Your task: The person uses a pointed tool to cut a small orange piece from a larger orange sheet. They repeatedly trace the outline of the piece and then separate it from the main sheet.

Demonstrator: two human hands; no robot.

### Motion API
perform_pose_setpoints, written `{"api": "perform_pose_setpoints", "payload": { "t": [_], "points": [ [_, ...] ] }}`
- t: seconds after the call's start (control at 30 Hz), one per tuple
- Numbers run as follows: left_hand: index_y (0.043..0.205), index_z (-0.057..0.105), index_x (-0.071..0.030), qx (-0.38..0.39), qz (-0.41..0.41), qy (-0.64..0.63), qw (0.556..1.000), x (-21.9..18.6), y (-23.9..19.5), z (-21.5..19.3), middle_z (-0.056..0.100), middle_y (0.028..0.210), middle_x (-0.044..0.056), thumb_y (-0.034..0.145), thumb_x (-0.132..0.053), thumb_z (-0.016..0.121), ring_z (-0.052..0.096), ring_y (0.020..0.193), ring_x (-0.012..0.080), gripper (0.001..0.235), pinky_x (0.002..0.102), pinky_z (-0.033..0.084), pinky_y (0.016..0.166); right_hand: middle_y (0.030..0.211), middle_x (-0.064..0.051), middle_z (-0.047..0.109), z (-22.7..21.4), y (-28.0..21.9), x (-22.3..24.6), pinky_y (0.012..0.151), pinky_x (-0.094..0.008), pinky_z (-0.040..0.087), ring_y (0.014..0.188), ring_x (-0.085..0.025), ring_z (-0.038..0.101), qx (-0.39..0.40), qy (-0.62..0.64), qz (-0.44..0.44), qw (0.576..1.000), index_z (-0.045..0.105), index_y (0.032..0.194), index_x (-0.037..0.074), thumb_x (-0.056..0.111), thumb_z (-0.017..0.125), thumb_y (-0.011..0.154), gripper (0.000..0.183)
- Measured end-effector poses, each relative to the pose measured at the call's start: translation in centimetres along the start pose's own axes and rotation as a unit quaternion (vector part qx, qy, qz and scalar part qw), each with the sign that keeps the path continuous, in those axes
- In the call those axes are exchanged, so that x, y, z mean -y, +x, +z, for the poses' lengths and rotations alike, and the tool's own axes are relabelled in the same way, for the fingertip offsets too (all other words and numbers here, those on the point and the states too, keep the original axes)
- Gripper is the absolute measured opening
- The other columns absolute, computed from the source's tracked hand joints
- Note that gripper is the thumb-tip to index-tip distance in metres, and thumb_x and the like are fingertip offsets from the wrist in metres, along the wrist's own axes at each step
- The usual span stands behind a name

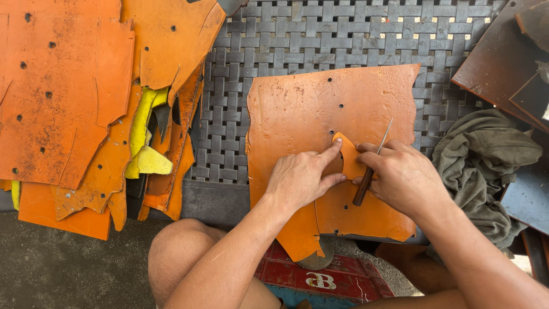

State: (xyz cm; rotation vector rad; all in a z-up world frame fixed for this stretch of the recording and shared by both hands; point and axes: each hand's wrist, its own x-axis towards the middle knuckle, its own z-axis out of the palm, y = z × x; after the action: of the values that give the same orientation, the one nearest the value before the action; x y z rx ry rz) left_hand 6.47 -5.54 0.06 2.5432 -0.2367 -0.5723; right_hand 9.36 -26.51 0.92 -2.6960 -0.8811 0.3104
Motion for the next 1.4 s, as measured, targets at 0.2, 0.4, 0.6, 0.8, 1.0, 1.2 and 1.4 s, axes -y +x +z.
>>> {"api": "perform_pose_setpoints", "payload": {
  "t": [0.2,0.4,0.6,0.8,1.0,1.2,1.4],
  "points": [
    [0.156,0.036,-0.013,-0.023,-0.016,-0.02,0.999,-0.3,0.2,-0.2,0.071,0.09,0.018,0.081,-0.053,0.079,0.073,0.075,0.0336,0.095,0.047,0.06,0.064,0.086,-0.012,0.071,0.2,0.2,0.8,0.076,-0.044,0.057,0.09,-0.032,0.068,0.007,0.001,0.081,0.997,0.073,0.106,0.008,0.025,0.083,0.07,0.041],
    [0.153,0.039,-0.004,-0.034,-0.017,-0.008,0.999,1.1,1.0,-0.9,0.052,0.125,0.026,0.09,-0.026,0.07,0.072,0.085,0.034,0.073,0.041,0.063,0.068,0.09,-0.016,0.07,0.5,0.5,2.9,0.075,-0.047,0.056,0.087,-0.036,0.067,-0.07,0.011,0.036,0.997,0.068,0.095,0.001,0.044,0.084,0.071,0.052],
    [0.143,0.053,-0.004,-0.054,-0.021,0.051,0.997,1.4,0.9,-0.5,0.054,0.12,0.022,0.082,0.001,0.061,0.073,0.088,0.0297,0.062,0.036,0.064,0.072,0.09,-0.021,0.068,1.4,0.9,5.1,0.073,-0.048,0.056,0.084,-0.041,0.068,-0.039,0.002,0.089,0.995,0.063,0.091,-0.002,0.035,0.08,0.078,0.042],
    [0.143,0.05,-0.001,-0.042,-0.045,0.025,0.998,1.0,0.4,-1.9,0.054,0.117,0.023,0.094,-0.012,0.063,0.073,0.084,0.0316,0.053,0.039,0.063,0.069,0.081,-0.022,0.072,0.0,1.3,3.2,0.077,-0.048,0.057,0.079,-0.04,0.072,0.035,0.049,0.202,0.977,0.072,0.105,0.005,0.016,0.073,0.077,0.03],
    [0.146,0.049,-0.006,-0.033,-0.051,0.007,0.998,0.3,0.0,-2.4,0.053,0.115,0.025,0.094,-0.019,0.066,0.073,0.085,0.0324,0.057,0.039,0.064,0.067,0.085,-0.02,0.075,-0.3,1.0,0.9,0.074,-0.041,0.06,0.076,-0.033,0.075,0.039,0.173,0.239,0.955,0.077,0.112,0.01,0.011,0.069,0.084,0.029],
    [0.142,0.053,-0.009,-0.046,-0.028,0.023,0.998,-0.4,-0.5,-1.7,0.053,0.116,0.022,0.082,-0.034,0.08,0.07,0.095,0.0319,0.07,0.04,0.062,0.071,0.092,-0.017,0.077,0.0,0.8,0.6,0.072,-0.041,0.059,0.077,-0.033,0.075,0.019,0.173,0.159,0.972,0.076,0.109,0.009,0.023,0.076,0.084,0.029],
    [0.138,0.06,-0.012,-0.05,-0.005,0.024,0.998,0.1,-0.2,-0.8,0.054,0.114,0.019,0.084,-0.03,0.079,0.069,0.093,0.028,0.06,0.039,0.063,0.07,0.086,-0.015,0.072,0.3,0.4,-0.2,0.076,-0.045,0.055,0.086,-0.036,0.07,0.073,0.112,0.047,0.99,0.076,0.098,0.009,0.025,0.081,0.077,0.027]
  ]
}}
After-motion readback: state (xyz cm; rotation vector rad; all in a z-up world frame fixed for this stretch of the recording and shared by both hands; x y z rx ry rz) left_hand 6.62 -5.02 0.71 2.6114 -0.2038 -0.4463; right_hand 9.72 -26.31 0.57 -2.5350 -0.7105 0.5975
